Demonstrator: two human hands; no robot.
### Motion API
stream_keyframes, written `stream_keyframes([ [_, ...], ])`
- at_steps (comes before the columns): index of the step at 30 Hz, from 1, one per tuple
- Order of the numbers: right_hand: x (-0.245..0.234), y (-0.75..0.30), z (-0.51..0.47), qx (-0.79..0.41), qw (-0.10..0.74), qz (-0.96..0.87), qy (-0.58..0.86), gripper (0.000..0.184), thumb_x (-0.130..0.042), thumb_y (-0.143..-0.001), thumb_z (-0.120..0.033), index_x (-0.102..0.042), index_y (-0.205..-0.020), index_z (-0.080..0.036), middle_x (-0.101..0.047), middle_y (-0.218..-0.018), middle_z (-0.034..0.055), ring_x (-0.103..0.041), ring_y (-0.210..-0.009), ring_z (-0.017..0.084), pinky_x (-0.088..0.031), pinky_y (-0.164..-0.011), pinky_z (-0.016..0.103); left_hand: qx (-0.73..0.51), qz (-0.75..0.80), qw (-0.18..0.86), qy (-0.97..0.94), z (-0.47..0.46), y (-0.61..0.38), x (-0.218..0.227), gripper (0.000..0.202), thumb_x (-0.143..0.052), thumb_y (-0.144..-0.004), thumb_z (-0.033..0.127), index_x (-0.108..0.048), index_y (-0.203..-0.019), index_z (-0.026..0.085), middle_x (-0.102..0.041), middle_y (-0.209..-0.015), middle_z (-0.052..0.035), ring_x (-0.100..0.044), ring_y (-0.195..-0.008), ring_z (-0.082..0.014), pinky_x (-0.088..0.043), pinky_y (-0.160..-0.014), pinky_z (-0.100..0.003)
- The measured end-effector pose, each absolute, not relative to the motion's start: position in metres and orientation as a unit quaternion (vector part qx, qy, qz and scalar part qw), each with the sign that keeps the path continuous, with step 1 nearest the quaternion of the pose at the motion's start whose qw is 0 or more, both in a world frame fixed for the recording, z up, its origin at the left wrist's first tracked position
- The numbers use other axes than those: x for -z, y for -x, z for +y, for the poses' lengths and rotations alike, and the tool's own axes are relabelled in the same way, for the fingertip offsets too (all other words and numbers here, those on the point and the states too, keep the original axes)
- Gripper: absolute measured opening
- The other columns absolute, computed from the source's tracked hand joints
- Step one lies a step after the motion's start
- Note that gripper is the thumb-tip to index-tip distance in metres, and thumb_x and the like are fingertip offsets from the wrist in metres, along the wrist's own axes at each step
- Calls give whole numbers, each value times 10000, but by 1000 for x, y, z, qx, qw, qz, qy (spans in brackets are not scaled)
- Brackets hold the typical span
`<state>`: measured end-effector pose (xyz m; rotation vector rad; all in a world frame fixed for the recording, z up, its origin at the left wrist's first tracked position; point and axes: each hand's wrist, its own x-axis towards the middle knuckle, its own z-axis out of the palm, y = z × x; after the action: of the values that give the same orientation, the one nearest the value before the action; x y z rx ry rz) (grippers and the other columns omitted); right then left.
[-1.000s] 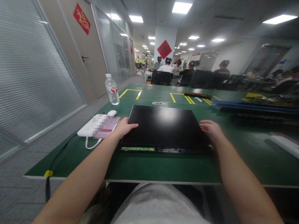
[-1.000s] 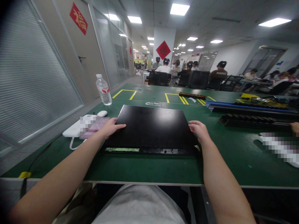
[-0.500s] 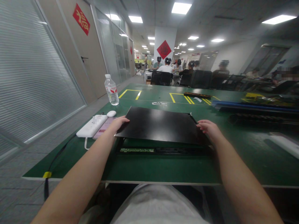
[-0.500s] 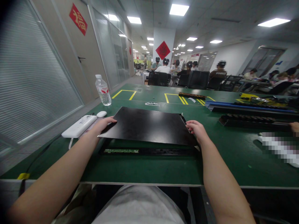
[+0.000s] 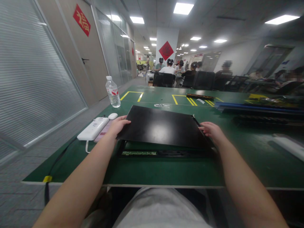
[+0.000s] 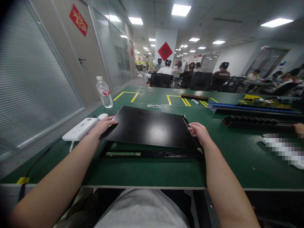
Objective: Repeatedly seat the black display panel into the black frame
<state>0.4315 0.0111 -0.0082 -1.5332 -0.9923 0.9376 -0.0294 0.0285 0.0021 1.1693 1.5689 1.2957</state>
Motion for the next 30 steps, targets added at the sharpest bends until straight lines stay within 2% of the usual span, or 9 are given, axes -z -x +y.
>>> stream_keyframes([
  [3, 8, -432, 11, -406, 529, -411, 621, 154, -691, -711, -275, -632, -831, -199, -723, -748, 75, -506, -502, 105, -334, -395, 190, -506, 633, 412, -416, 25, 28, -7, 577, -771, -572, 234, -707, -1146, 220, -743, -744, -16, -715, -695, -242, -555, -630, -322],
  [7, 6, -431, 10, -401, 524, -404, 634, 120, -674, -722, -251, -631, -818, -192, -712, -719, 71, -482, -483, 95, -323, -393, 183, -502, 641, 420, -401, 20, 21, -11, 580, -766, -585, 209, -696, -1161, 211, -743, -752, -26, -715, -713, -260, -557, -660, -349],
  [12, 5, -431, 9, -379, 511, -398, 661, 77, -650, -737, -241, -636, -796, -193, -699, -689, 66, -477, -483, 100, -317, -394, 188, -486, 667, 376, -421, 18, 13, -7, 489, -765, -596, 219, -713, -1082, 201, -746, -769, -29, -718, -772, -270, -554, -707, -351],
  [18, 6, -434, 11, -364, 503, -394, 678, 93, -653, -735, -257, -640, -790, -183, -689, -688, 62, -471, -491, 96, -311, -407, 188, -459, 689, 338, -448, 16, 6, -9, 397, -740, -621, 187, -724, -1017, 175, -749, -751, -20, -722, -807, -236, -549, -751, -310],
  [26, 7, -434, 11, -333, 483, -417, 694, 145, -663, -702, -300, -660, -780, -177, -682, -725, 64, -464, -516, 97, -319, -426, 202, -453, 681, 362, -447, 16, 4, -8, 290, -751, -597, 166, -745, -886, 186, -750, -699, -23, -727, -759, -244, -559, -683, -302],
  [30, 11, -436, 13, -319, 471, -435, 698, 177, -666, -675, -319, -665, -781, -177, -684, -742, 67, -470, -526, 102, -323, -431, 212, -453, 668, 384, -448, 20, 7, -2, 325, -759, -589, 182, -741, -913, 174, -745, -695, -22, -721, -724, -235, -554, -700, -308],
])
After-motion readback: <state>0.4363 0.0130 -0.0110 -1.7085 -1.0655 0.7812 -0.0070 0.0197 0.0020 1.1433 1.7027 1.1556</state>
